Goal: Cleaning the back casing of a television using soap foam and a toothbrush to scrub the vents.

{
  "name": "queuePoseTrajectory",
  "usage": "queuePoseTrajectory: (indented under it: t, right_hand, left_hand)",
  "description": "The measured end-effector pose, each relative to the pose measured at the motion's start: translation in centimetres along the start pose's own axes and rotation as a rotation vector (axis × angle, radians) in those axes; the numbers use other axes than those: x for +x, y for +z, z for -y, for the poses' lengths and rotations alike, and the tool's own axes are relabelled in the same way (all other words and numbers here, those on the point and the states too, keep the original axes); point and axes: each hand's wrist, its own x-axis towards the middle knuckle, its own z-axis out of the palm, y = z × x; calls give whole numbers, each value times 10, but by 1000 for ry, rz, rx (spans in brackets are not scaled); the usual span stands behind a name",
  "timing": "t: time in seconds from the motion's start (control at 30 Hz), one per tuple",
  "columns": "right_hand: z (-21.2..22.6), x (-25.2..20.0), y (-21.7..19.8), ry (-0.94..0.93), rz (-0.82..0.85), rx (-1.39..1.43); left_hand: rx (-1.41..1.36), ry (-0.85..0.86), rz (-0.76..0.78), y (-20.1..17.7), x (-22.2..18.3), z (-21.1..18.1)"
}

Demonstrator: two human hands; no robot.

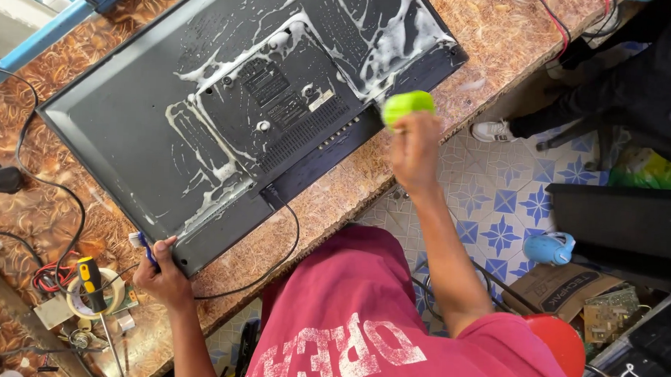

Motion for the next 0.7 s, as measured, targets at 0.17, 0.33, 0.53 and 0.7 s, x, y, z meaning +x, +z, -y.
queuePoseTrajectory:
  t: [0.17,0.33,0.53,0.7]
  right_hand:
    - [-66,56,-1,-121,228,-282]
    - [-126,98,-19,-19,165,-335]
    - [-9,49,1,-233,388,-186]
    - [-90,71,-15,-160,242,-368]
  left_hand:
    - [112,48,5,3,0,-13]
    - [132,24,9,4,-2,-18]
    - [205,28,0,5,-2,-21]
    - [126,49,18,3,-1,-5]
